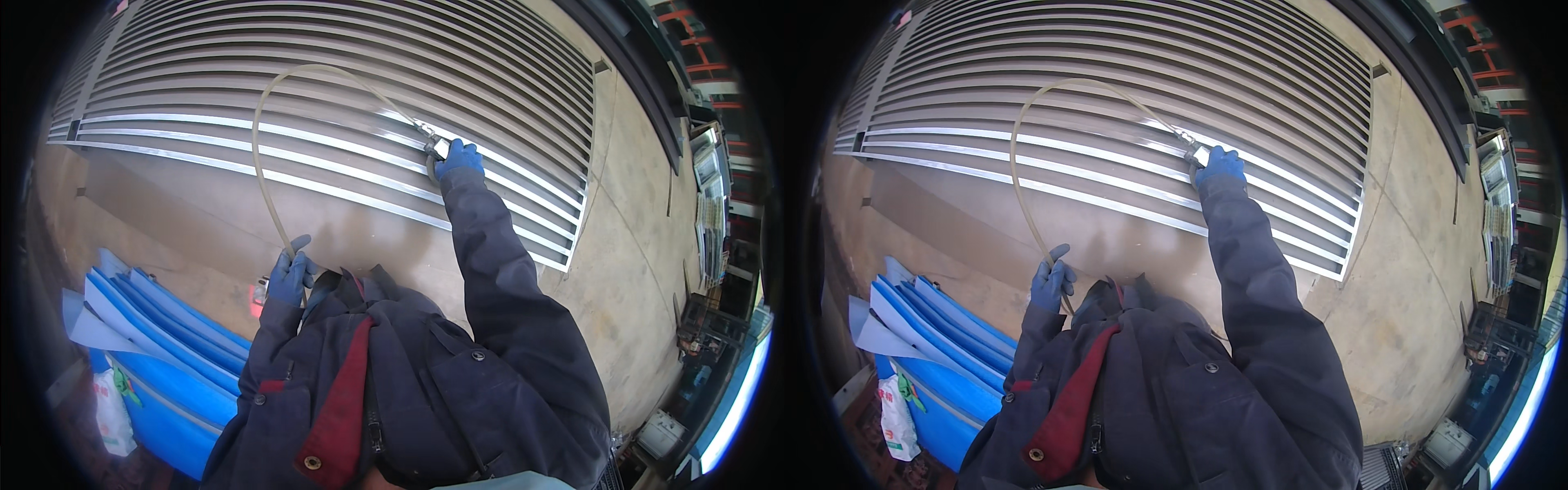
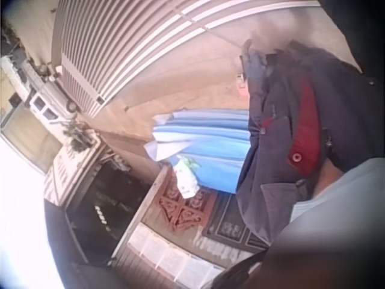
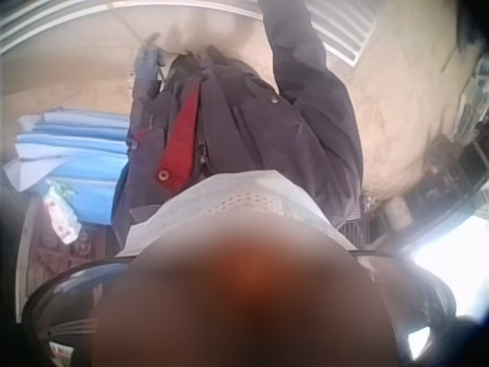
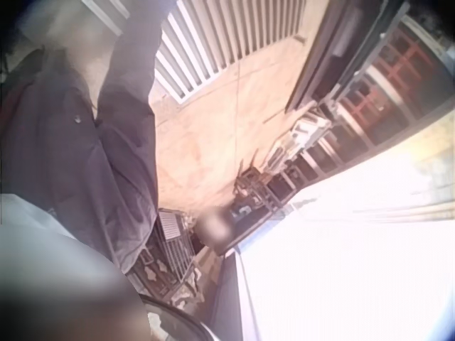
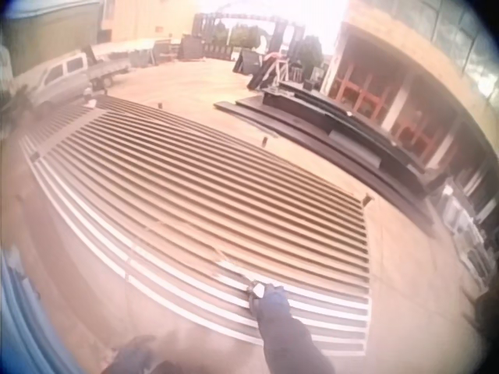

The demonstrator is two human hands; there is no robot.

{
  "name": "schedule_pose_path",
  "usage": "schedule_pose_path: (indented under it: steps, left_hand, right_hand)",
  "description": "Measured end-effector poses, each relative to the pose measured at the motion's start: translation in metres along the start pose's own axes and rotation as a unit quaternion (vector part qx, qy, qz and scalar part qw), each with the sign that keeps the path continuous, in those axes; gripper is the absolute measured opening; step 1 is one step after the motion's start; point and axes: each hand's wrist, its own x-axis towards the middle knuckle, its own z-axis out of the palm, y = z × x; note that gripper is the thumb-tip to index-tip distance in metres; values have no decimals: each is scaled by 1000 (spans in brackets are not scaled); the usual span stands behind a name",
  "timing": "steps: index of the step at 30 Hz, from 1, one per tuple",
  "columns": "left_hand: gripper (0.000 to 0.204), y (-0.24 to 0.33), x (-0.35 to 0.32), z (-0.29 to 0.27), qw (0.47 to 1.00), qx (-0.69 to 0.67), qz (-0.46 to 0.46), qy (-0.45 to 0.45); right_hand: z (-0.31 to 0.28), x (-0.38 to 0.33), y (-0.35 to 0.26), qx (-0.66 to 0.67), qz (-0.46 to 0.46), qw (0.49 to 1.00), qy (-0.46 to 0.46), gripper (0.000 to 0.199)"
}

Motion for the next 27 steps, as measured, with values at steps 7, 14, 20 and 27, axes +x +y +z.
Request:
schedule_pose_path:
  steps: [7, 14, 20, 27]
  left_hand:
    - [38, -12, -4, -33, 998, -20, 29, 43]
    - [38, -14, 0, -32, 999, -16, 24, 24]
    - [39, 4, 9, -5, 1000, 3, 0, -26]
    - [40, 14, 13, 10, 997, 31, -7, -77]
  right_hand:
    - [-6, 1, -126, 17, -107, 992, -57, 53]
    - [0, 5, -112, 12, -80, 995, -57, 57]
    - [-16, 13, 5, 6, 32, 999, -31, 64]
    - [-20, 10, 60, 8, 106, 994, -16, 60]
